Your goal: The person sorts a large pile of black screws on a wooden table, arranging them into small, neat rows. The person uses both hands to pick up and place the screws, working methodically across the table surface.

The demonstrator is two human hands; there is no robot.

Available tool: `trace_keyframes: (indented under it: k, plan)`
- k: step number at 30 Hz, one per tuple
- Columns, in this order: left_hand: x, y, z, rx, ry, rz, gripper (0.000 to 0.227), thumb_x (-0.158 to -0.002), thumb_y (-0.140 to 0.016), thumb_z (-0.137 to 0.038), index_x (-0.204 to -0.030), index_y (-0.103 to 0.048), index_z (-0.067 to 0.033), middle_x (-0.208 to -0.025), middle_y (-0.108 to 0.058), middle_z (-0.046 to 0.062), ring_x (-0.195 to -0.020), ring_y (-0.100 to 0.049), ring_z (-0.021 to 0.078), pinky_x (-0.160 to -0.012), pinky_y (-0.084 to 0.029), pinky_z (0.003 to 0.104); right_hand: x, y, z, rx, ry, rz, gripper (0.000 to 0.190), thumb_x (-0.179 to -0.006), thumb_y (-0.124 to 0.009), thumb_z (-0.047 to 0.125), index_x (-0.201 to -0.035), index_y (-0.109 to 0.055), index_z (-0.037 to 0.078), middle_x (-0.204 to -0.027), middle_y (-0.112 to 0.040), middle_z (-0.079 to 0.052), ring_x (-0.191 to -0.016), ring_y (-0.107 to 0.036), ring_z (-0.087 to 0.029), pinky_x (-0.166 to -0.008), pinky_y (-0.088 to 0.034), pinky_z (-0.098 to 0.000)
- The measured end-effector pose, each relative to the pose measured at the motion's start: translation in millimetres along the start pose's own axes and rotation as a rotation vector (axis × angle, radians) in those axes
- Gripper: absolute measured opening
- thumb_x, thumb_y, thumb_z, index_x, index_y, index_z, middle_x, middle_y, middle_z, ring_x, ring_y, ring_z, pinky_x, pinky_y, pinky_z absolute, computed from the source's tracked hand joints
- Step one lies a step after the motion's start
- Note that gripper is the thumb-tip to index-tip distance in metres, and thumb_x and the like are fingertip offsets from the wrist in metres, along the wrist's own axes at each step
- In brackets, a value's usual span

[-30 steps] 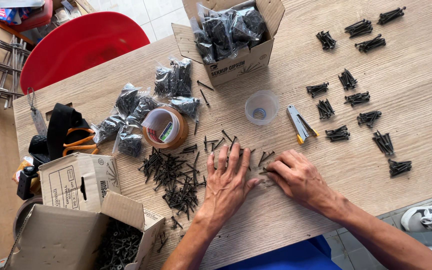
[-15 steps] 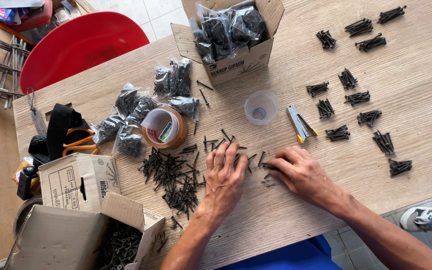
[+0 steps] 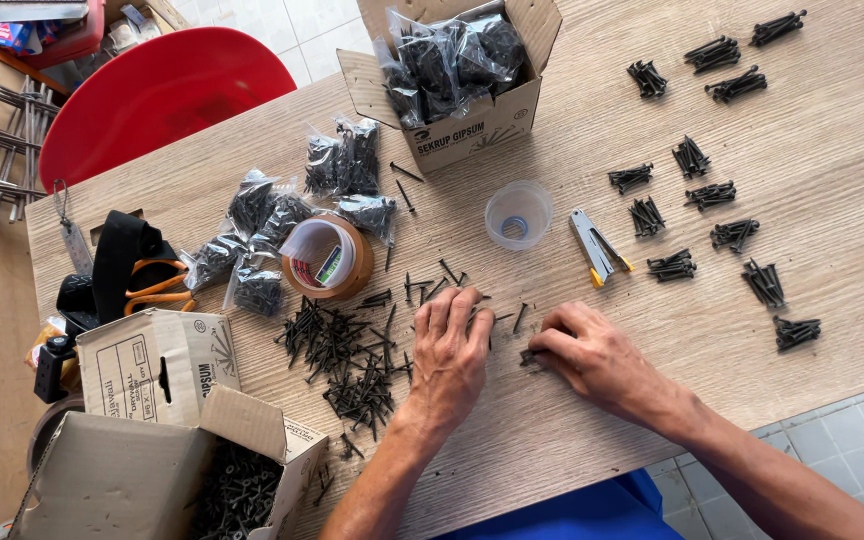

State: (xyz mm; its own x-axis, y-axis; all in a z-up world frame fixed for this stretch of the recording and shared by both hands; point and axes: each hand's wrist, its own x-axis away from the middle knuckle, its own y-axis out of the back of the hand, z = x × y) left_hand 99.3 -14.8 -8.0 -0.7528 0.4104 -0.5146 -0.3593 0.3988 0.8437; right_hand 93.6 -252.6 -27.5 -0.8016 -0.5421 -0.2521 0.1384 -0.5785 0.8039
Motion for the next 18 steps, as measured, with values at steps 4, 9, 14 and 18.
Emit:
trace_keyframes:
  k: [4, 9, 14, 18]
  plan:
    - [0.6, 7.2, -1.2, 0.021, 0.026, -0.018, 0.005, -0.097, -0.065, -0.003, -0.098, -0.064, -0.0081, -0.113, -0.060, 0.011, -0.117, -0.061, 0.0319, -0.097, -0.048, 0.045, -11.5, 12.9, 0.3, 0.056, 0.034, -0.010, 0.008, -0.096, -0.074, 0.024, -0.103, -0.074, 0.021, -0.103, -0.062, -0.003, -0.095, -0.065, -0.026, -0.083, -0.057, -0.0411]
    - [17.9, -2.9, 7.4, 0.033, 0.103, -0.025, 0.005, -0.101, -0.063, -0.007, -0.101, -0.066, -0.0121, -0.103, -0.058, 0.005, -0.105, -0.063, 0.0266, -0.086, -0.047, 0.039, -25.9, 22.2, -4.3, 0.190, 0.034, 0.193, 0.064, -0.083, -0.084, 0.027, -0.143, -0.063, 0.021, -0.134, -0.060, -0.009, -0.117, -0.061, -0.032, -0.089, -0.057, -0.0478]
    - [24.9, -8.1, 10.0, 0.023, 0.105, -0.014, 0.004, -0.101, -0.065, -0.010, -0.103, -0.066, -0.0133, -0.097, -0.058, 0.004, -0.098, -0.064, 0.0255, -0.081, -0.047, 0.038, -22.1, 18.2, -5.8, 0.095, 0.044, 0.196, 0.036, -0.088, -0.080, 0.023, -0.122, -0.069, 0.018, -0.118, -0.063, -0.006, -0.106, -0.064, -0.030, -0.085, -0.058, -0.0440]
    - [26.8, -8.8, 12.2, 0.026, 0.101, -0.039, 0.002, -0.101, -0.067, -0.013, -0.103, -0.069, -0.0124, -0.092, -0.059, 0.004, -0.092, -0.064, 0.0250, -0.077, -0.047, 0.036, -10.0, 9.2, -6.1, 0.040, 0.038, 0.119, 0.018, -0.095, -0.075, 0.023, -0.111, -0.071, 0.020, -0.104, -0.060, -0.003, -0.094, -0.067, -0.025, -0.081, -0.059, -0.0387]
